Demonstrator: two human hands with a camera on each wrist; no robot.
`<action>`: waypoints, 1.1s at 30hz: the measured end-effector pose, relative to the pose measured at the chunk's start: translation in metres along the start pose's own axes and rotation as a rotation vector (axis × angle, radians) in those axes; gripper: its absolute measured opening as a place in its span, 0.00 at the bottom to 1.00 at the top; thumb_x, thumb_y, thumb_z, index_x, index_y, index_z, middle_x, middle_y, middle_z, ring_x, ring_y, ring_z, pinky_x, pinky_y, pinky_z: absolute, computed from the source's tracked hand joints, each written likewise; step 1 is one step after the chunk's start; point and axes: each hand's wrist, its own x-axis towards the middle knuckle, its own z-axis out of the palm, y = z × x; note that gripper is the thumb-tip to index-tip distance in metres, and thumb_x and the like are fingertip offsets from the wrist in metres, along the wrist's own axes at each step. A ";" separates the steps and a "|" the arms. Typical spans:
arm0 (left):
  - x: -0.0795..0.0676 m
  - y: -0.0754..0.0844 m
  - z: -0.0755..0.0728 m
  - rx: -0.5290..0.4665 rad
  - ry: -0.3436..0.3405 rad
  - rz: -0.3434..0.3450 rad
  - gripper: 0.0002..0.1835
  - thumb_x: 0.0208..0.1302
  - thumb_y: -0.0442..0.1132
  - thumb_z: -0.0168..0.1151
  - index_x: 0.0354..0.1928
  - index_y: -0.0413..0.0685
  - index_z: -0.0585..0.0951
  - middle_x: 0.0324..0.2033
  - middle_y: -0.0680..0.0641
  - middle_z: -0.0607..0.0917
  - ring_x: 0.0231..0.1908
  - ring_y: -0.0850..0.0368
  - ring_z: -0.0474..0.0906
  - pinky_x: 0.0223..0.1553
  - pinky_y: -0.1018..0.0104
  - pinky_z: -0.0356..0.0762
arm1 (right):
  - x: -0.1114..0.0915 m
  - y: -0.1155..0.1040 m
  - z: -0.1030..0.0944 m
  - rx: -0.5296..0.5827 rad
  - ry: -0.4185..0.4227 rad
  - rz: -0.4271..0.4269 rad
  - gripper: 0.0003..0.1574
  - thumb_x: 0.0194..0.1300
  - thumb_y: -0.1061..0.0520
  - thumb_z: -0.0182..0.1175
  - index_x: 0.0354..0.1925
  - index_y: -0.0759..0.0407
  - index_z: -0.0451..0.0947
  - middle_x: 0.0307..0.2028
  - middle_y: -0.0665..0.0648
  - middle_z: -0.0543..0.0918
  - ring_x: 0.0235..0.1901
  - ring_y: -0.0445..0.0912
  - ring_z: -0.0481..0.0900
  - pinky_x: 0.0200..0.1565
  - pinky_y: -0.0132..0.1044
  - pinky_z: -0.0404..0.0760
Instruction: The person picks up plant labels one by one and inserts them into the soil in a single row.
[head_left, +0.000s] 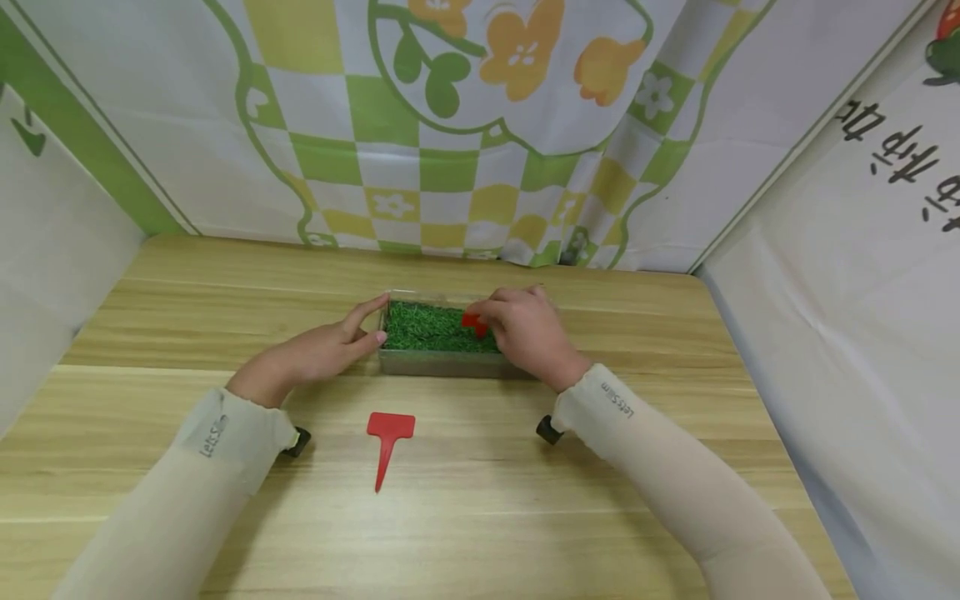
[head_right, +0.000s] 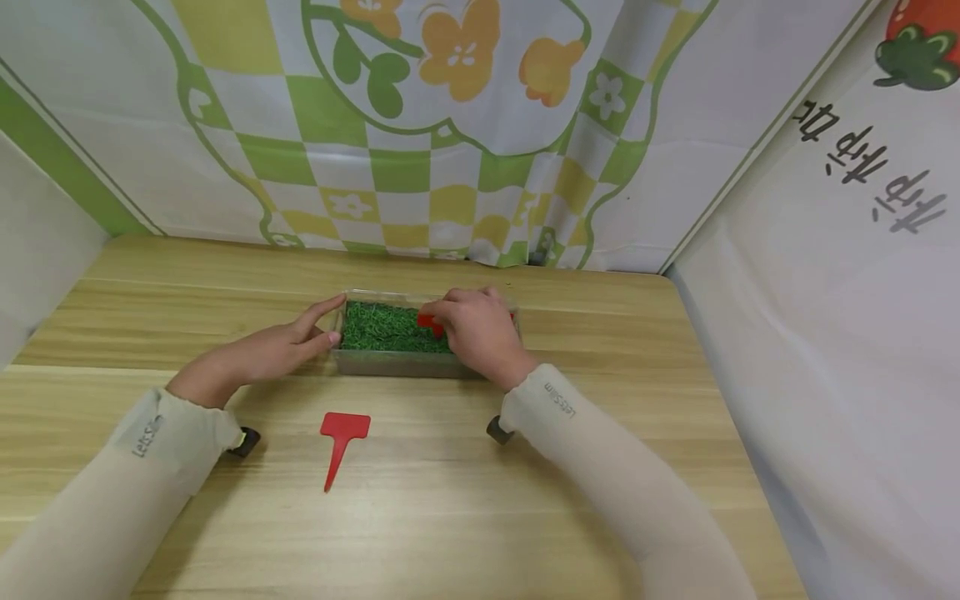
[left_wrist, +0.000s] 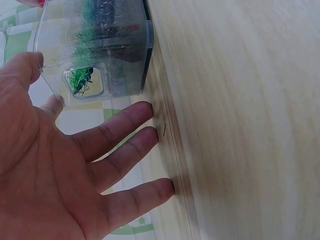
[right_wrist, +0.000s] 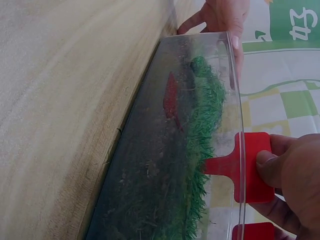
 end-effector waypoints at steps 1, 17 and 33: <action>0.000 0.000 0.000 0.001 0.000 -0.003 0.38 0.79 0.59 0.40 0.80 0.66 0.35 0.62 0.35 0.78 0.60 0.36 0.77 0.60 0.38 0.70 | 0.000 0.000 0.001 -0.002 0.000 0.000 0.18 0.70 0.62 0.61 0.51 0.44 0.87 0.38 0.47 0.87 0.37 0.42 0.83 0.48 0.46 0.71; -0.001 0.003 0.000 0.004 -0.013 -0.014 0.39 0.79 0.60 0.41 0.80 0.66 0.34 0.62 0.35 0.78 0.61 0.36 0.76 0.60 0.36 0.69 | -0.003 0.002 -0.007 0.004 0.087 -0.043 0.15 0.71 0.53 0.62 0.55 0.45 0.85 0.41 0.48 0.87 0.41 0.45 0.82 0.46 0.47 0.69; -0.002 0.003 0.000 0.007 -0.008 -0.015 0.38 0.79 0.60 0.39 0.80 0.68 0.33 0.64 0.33 0.76 0.63 0.34 0.74 0.61 0.35 0.68 | -0.042 -0.021 -0.016 0.055 0.260 -0.216 0.10 0.67 0.58 0.64 0.44 0.50 0.88 0.35 0.48 0.87 0.37 0.45 0.82 0.45 0.45 0.75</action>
